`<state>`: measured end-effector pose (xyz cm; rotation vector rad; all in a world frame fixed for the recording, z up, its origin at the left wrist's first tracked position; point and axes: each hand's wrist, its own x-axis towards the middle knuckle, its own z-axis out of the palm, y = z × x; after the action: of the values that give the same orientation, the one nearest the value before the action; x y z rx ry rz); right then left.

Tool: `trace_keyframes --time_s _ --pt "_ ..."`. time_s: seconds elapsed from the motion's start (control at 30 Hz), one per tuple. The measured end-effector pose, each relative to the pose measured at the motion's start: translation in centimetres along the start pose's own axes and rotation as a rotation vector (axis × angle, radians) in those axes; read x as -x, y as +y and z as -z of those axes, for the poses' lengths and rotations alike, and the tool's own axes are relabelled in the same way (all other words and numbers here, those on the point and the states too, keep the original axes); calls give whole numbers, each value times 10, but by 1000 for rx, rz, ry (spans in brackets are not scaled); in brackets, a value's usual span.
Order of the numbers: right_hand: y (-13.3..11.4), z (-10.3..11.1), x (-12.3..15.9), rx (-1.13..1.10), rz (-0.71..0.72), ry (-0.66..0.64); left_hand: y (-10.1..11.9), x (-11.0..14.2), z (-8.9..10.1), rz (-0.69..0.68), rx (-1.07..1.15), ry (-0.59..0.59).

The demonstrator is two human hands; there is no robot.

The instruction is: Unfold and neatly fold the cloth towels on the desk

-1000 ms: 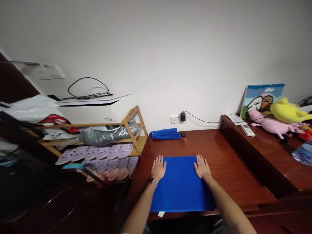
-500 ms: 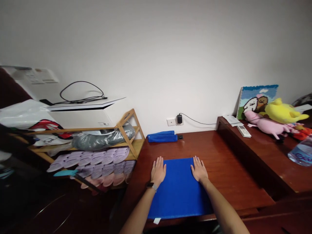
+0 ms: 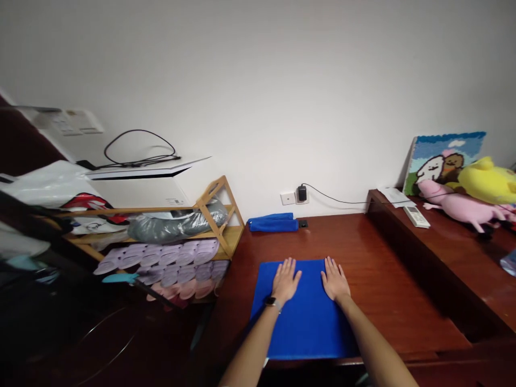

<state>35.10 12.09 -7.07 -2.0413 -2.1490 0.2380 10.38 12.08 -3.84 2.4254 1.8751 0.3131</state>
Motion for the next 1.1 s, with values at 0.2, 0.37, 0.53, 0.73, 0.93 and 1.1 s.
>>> trace_keyframes --time_s 0.2,0.37,0.53,0.73,0.93,1.1 --pt "-5 7 3 32 -32 -39 -97 29 24 171 -84 16" --pt "-7 9 0 32 -33 -56 -98 28 19 180 -80 24" --pt "-8 12 -5 35 -30 -60 -97 24 22 188 -98 2" --pt "-9 10 -5 23 -14 -29 -84 17 29 156 -154 52" --pt "-8 11 -6 -4 -9 -38 24 -16 9 -186 -18 77" --pt "-4 9 -6 -21 9 -35 71 -21 -18 -219 58 -12"
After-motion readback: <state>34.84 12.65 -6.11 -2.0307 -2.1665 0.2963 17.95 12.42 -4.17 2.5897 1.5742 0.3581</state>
